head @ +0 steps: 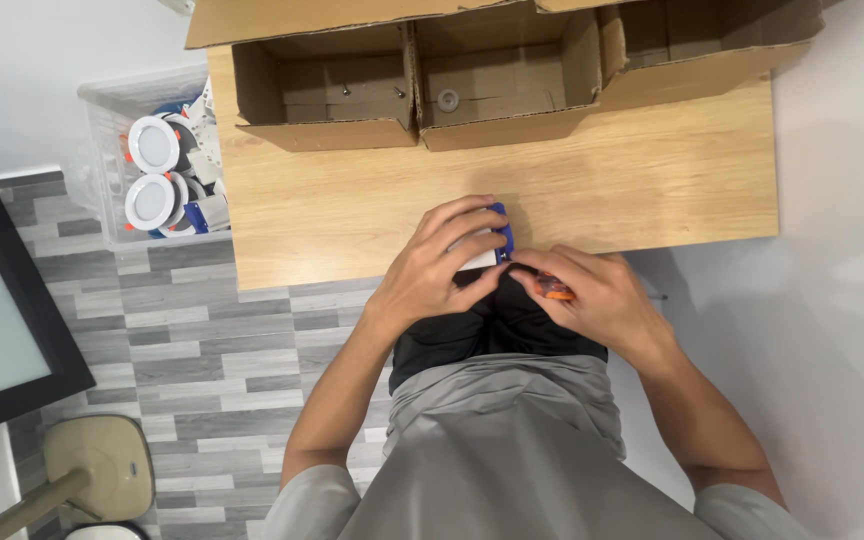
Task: The person unscrews and removes the internal blue component from a white electrical housing unit using a screwdriver, then takes a second component from a bin and begins unscrewing it.
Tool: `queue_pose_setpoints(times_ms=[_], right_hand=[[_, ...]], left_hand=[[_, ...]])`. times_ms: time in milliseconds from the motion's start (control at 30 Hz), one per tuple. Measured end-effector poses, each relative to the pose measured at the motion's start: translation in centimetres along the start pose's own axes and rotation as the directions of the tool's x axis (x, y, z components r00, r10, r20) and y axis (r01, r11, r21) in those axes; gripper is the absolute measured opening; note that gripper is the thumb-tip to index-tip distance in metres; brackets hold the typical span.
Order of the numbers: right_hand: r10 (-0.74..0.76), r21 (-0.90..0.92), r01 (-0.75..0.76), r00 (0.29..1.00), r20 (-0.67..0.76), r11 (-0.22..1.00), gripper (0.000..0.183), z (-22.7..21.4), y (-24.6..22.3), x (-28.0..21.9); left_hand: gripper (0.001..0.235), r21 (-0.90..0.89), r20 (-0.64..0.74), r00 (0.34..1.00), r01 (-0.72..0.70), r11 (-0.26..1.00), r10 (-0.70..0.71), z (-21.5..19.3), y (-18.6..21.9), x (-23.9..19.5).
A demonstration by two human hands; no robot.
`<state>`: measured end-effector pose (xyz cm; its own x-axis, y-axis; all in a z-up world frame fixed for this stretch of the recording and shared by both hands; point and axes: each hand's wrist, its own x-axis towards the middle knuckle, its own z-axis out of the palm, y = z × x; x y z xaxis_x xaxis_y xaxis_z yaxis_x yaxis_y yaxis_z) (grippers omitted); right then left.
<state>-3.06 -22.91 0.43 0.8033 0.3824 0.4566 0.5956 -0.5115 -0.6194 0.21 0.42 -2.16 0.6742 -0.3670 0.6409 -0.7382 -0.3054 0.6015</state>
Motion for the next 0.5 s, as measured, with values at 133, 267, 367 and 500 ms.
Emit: queue_pose_setpoints(times_ms=[133,267,367,500], right_hand=[[-0.037,-0.051,0.039,0.999,0.032,0.998,0.022,0.3,0.2,0.6],[-0.084,-0.087,0.087,0.996,0.037,0.992,0.023,0.3,0.3,1.3],[-0.112,-0.141,0.118,0.992,0.05,0.983,0.025,0.3,0.2,1.6],[-0.177,-0.222,0.191,0.981,0.082,0.956,0.026,0.3,0.5,1.7]], left_hand=[[0.027,-0.012,0.005,0.999,0.054,0.998,-0.053,0.0,-0.1,-0.2],[0.028,0.029,0.007,0.999,0.046,0.999,-0.046,0.1,0.0,-0.3],[0.024,0.069,0.003,0.999,0.043,0.997,-0.043,-0.2,0.3,-0.1],[0.025,0.065,-0.001,0.998,0.062,0.996,-0.063,0.4,-0.6,-0.9]])
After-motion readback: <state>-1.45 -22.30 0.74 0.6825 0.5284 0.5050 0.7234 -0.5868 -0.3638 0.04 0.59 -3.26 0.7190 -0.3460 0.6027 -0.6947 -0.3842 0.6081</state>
